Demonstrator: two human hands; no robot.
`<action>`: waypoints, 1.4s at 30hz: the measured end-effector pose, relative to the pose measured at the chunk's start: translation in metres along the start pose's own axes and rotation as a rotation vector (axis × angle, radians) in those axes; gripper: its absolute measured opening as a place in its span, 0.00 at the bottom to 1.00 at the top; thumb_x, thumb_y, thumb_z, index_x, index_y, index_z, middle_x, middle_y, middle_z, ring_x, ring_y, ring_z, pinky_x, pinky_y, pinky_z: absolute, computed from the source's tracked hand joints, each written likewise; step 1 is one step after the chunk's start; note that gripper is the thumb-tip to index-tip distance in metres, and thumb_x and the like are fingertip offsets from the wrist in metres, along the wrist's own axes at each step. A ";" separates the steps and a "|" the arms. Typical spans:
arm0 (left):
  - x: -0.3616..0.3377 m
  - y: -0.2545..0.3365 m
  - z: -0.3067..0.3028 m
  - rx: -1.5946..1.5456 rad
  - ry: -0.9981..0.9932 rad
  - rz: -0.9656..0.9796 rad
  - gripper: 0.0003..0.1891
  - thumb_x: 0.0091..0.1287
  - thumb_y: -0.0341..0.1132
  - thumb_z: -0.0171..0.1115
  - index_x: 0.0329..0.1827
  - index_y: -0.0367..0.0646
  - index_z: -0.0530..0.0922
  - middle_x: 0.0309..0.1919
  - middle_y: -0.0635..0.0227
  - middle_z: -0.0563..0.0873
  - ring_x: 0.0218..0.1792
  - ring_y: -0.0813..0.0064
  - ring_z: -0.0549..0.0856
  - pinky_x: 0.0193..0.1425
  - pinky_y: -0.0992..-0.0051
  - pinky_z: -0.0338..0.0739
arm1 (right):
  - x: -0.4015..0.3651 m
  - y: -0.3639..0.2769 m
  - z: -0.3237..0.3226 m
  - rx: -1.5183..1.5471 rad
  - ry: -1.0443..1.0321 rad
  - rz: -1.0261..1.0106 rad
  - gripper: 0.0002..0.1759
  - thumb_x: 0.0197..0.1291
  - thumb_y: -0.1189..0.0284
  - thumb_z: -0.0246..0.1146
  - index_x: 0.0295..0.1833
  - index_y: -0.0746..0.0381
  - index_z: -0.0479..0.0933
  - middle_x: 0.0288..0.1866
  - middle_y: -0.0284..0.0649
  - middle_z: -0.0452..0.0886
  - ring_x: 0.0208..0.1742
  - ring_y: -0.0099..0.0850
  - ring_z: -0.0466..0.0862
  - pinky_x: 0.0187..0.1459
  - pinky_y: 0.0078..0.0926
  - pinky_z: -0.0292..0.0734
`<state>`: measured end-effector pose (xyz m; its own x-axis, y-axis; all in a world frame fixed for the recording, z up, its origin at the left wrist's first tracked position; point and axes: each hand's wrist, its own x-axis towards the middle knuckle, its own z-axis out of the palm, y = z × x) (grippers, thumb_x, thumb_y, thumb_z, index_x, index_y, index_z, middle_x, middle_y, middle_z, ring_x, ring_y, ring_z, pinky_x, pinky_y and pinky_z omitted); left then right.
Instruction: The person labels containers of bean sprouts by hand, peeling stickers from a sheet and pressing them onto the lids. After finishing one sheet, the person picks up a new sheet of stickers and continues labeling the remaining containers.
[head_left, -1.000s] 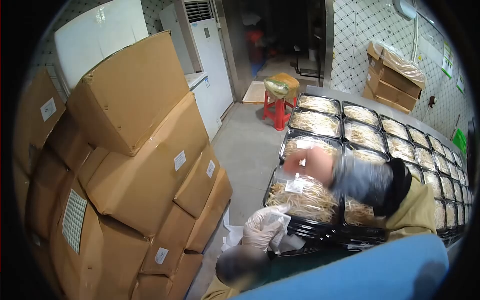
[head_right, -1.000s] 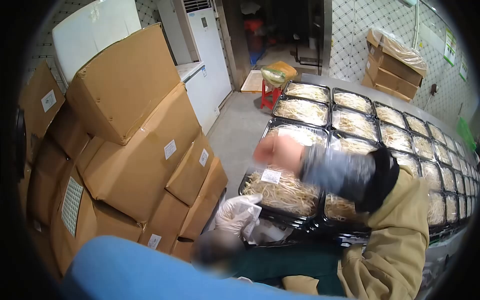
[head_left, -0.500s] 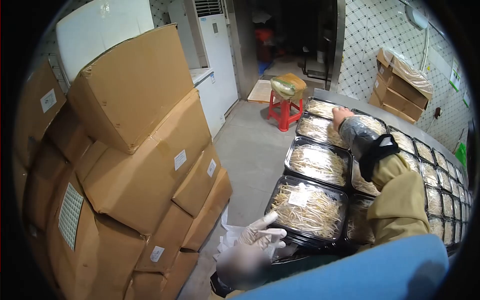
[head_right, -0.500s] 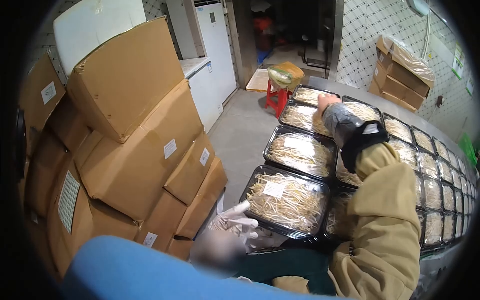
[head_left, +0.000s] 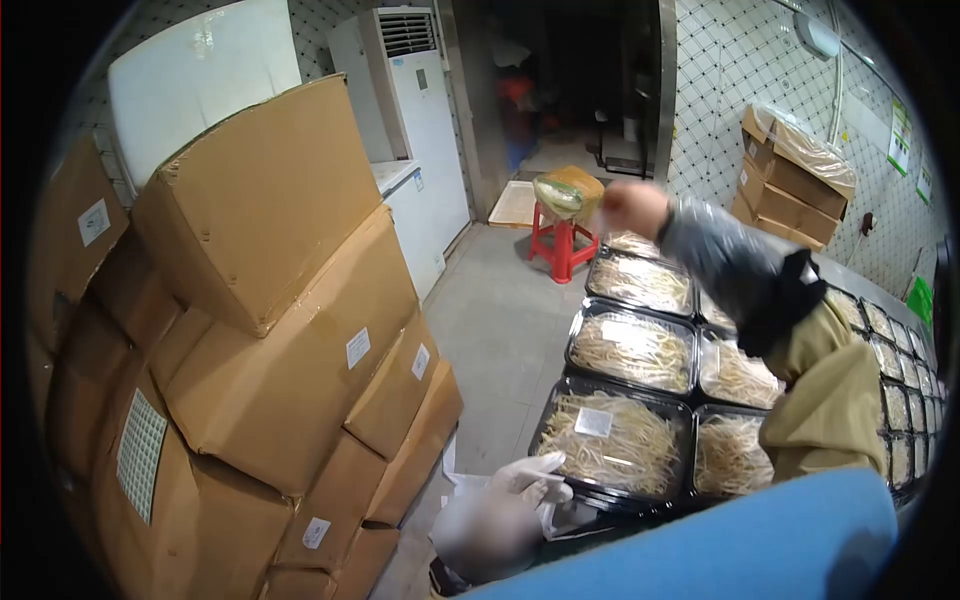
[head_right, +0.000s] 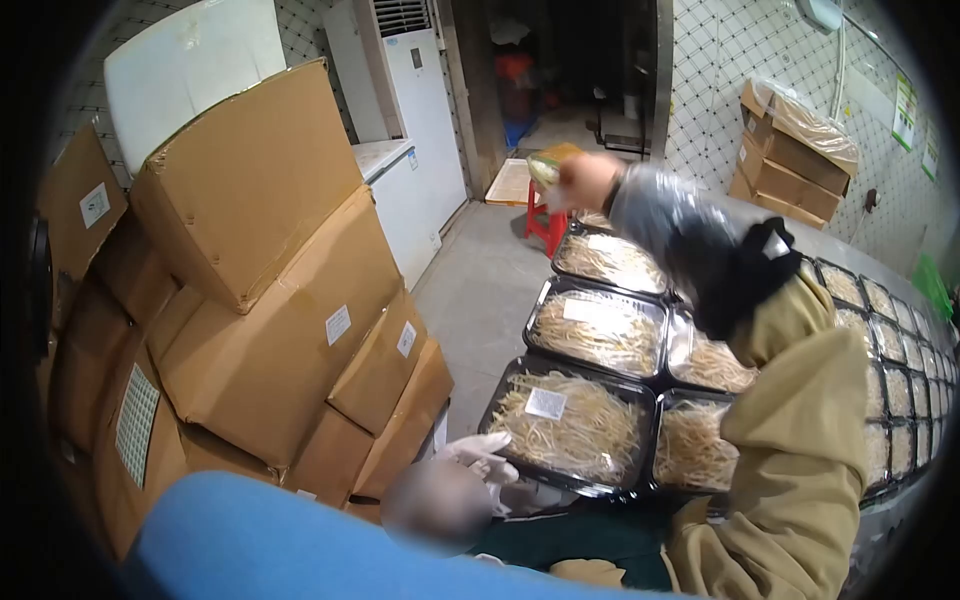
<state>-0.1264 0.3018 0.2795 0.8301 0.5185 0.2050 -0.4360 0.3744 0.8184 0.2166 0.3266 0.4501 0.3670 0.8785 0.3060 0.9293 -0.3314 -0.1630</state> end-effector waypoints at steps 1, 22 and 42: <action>-0.004 -0.006 -0.011 -0.026 -0.002 0.034 0.15 0.59 0.29 0.53 0.46 0.26 0.69 0.43 0.49 0.76 0.31 0.69 0.82 0.38 0.74 0.78 | 0.021 0.026 -0.008 -0.123 0.102 0.110 0.08 0.47 0.69 0.58 0.33 0.62 0.74 0.29 0.44 0.77 0.31 0.38 0.78 0.35 0.30 0.73; -0.010 0.009 0.006 -0.027 0.283 -0.118 0.08 0.58 0.32 0.56 0.30 0.33 0.75 0.18 0.59 0.80 0.17 0.72 0.79 0.18 0.74 0.76 | -0.053 -0.035 0.028 0.436 -0.447 0.015 0.24 0.47 0.57 0.60 0.42 0.65 0.73 0.39 0.47 0.77 0.40 0.34 0.77 0.43 0.29 0.71; -0.019 0.003 0.027 0.123 0.087 -0.124 0.14 0.57 0.24 0.54 0.47 0.32 0.69 0.32 0.56 0.79 0.33 0.71 0.80 0.41 0.76 0.76 | -0.088 0.260 0.066 -0.500 0.121 0.607 0.25 0.49 0.56 0.55 0.46 0.65 0.70 0.43 0.53 0.74 0.48 0.46 0.73 0.49 0.36 0.67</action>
<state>-0.1342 0.2725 0.2922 0.8394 0.5407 0.0556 -0.2820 0.3458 0.8949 0.4233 0.1856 0.3190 0.7906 0.4607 0.4034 0.4634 -0.8808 0.0976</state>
